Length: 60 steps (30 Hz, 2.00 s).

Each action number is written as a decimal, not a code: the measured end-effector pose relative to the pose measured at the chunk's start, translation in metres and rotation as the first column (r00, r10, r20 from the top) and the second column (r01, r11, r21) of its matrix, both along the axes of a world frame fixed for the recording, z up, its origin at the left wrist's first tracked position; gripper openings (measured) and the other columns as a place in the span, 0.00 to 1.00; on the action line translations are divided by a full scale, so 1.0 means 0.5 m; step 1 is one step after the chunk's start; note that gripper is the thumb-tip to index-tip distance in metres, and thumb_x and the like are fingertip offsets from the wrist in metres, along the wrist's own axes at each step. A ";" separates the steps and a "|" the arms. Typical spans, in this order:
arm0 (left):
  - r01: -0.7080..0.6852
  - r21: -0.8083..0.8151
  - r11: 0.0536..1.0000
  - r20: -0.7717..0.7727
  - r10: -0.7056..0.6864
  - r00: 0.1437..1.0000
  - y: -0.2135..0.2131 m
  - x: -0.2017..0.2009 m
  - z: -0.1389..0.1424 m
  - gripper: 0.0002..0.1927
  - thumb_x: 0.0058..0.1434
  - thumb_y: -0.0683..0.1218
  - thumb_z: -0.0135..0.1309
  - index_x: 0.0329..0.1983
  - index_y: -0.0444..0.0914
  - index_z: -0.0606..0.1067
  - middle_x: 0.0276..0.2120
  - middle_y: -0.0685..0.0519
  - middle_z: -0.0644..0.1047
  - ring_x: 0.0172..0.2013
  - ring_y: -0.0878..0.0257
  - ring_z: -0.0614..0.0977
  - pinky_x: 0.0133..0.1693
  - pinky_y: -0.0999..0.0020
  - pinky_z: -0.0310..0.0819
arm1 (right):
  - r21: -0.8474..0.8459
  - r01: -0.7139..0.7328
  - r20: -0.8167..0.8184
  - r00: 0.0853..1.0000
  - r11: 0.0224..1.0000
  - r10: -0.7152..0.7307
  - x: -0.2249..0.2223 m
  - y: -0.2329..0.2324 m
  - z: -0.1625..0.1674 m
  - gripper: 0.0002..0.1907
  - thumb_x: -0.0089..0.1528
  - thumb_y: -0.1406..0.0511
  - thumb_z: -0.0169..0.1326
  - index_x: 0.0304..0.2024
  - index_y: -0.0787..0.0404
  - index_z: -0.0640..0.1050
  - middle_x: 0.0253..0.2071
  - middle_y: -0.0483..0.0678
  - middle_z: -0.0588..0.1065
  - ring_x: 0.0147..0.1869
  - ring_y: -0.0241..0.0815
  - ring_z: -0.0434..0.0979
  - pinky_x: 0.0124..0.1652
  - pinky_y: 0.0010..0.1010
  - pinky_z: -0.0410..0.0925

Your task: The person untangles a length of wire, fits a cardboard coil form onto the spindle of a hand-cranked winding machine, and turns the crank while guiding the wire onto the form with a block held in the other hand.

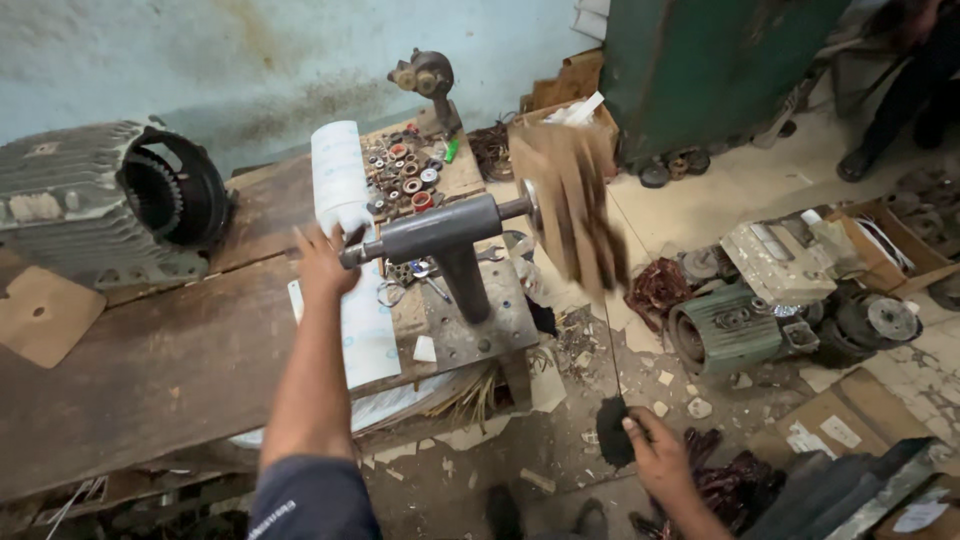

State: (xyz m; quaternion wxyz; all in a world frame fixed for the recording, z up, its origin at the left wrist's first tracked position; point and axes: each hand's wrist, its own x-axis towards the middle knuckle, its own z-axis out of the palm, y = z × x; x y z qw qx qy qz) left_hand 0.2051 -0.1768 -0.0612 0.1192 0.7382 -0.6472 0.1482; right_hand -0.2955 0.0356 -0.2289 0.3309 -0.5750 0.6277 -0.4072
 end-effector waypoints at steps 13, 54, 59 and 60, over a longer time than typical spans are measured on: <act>-0.221 -0.337 0.915 -0.137 0.185 0.973 0.391 -0.064 0.102 0.07 0.59 0.47 0.62 0.35 0.43 0.76 0.42 0.51 0.76 0.50 0.48 0.73 0.44 0.52 0.74 | -0.098 -0.052 -0.091 0.995 0.994 0.043 -0.026 0.012 -0.004 0.15 0.66 0.57 0.52 0.46 0.61 0.78 0.31 0.54 0.78 0.34 0.43 0.77 0.37 0.34 0.70; -0.114 -0.187 0.976 -0.190 0.078 0.979 -0.046 0.071 0.177 0.44 0.56 0.49 0.64 0.74 0.38 0.58 0.74 0.35 0.47 0.71 0.33 0.46 0.64 0.34 0.48 | 0.014 -0.108 0.045 0.993 0.994 0.107 -0.012 -0.039 0.007 0.14 0.66 0.58 0.52 0.46 0.63 0.78 0.34 0.53 0.79 0.38 0.43 0.77 0.43 0.33 0.71; -0.086 0.066 0.994 -0.125 0.093 0.988 0.031 0.000 -0.009 0.44 0.47 0.60 0.68 0.67 0.45 0.69 0.72 0.39 0.58 0.73 0.31 0.47 0.64 0.37 0.58 | 0.014 -0.062 -0.025 0.998 0.998 0.062 -0.008 -0.025 0.017 0.16 0.65 0.57 0.52 0.46 0.62 0.78 0.36 0.52 0.80 0.40 0.43 0.81 0.43 0.32 0.71; -0.046 -0.039 0.998 -0.046 0.044 0.998 0.080 -0.020 -0.058 0.46 0.46 0.62 0.70 0.66 0.41 0.70 0.69 0.38 0.63 0.70 0.30 0.53 0.65 0.37 0.58 | 0.030 -0.058 -0.018 0.998 0.998 0.059 -0.010 -0.025 0.021 0.16 0.65 0.57 0.52 0.46 0.61 0.78 0.36 0.52 0.80 0.39 0.44 0.82 0.43 0.32 0.71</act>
